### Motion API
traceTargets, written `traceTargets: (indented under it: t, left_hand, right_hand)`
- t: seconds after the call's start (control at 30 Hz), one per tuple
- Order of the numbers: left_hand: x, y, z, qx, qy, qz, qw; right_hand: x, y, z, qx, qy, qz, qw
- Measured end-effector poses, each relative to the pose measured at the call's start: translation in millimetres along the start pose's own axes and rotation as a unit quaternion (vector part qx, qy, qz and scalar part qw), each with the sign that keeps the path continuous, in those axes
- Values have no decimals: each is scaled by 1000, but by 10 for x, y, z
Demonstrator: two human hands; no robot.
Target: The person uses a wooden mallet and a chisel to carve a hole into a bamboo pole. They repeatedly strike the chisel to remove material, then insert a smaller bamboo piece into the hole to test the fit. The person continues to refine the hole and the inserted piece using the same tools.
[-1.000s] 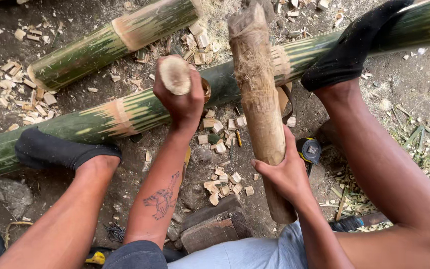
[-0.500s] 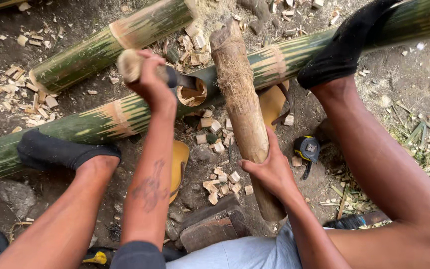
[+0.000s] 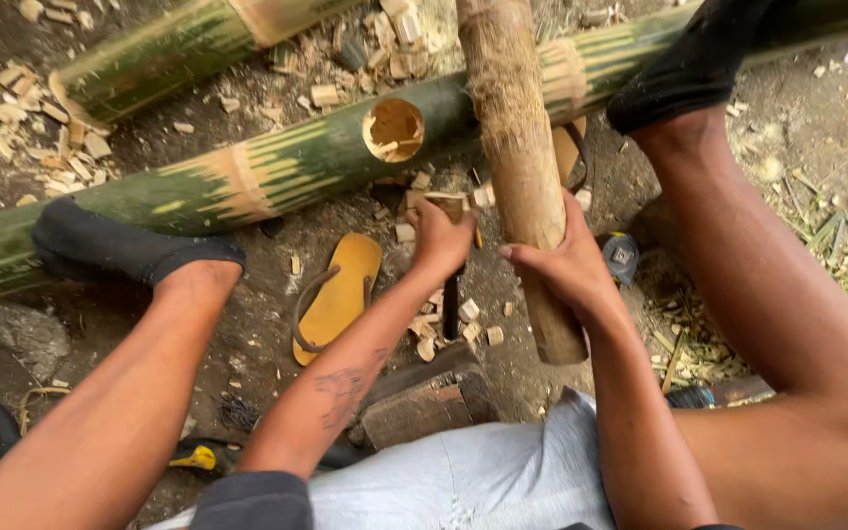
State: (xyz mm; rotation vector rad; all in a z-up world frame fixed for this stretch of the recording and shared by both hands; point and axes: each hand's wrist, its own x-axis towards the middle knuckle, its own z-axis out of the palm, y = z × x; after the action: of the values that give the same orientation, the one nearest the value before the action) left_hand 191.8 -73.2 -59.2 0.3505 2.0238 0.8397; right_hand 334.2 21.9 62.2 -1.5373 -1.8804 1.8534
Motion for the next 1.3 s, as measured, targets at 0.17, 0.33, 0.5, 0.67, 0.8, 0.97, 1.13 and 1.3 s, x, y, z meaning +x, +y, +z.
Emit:
traceTargets:
  t: [0.17, 0.33, 0.5, 0.67, 0.8, 0.97, 1.13, 1.3]
  left_hand:
    - [-200, 63, 139, 75, -37, -18, 996]
    - [34, 554, -541, 230, 196, 271, 914]
    - [900, 801, -1131, 631, -179, 270, 705]
    - [1208, 661, -1124, 748, -286, 318, 507]
    - [1311, 585, -1068, 773, -293, 278, 490]
    - [1019, 670, -1164, 715, -269, 297, 573]
    - [1230, 1146, -1910, 458, -227, 173, 842]
    - [2059, 918, -2540, 609, 291, 353, 649]
  right_hand:
    - [102, -60, -8, 0, -12, 3, 1000]
    - [95, 86, -42, -23, 0, 15, 1000]
    - [114, 144, 30, -32, 3, -38, 999]
    - [83, 97, 57, -55, 19, 25, 998]
    - [55, 28, 91, -110, 19, 59, 992]
    - [19, -29, 119, -144, 28, 67, 987]
    - [51, 22, 136, -130, 32, 38, 990]
    - [30, 70, 215, -117, 35, 62, 991]
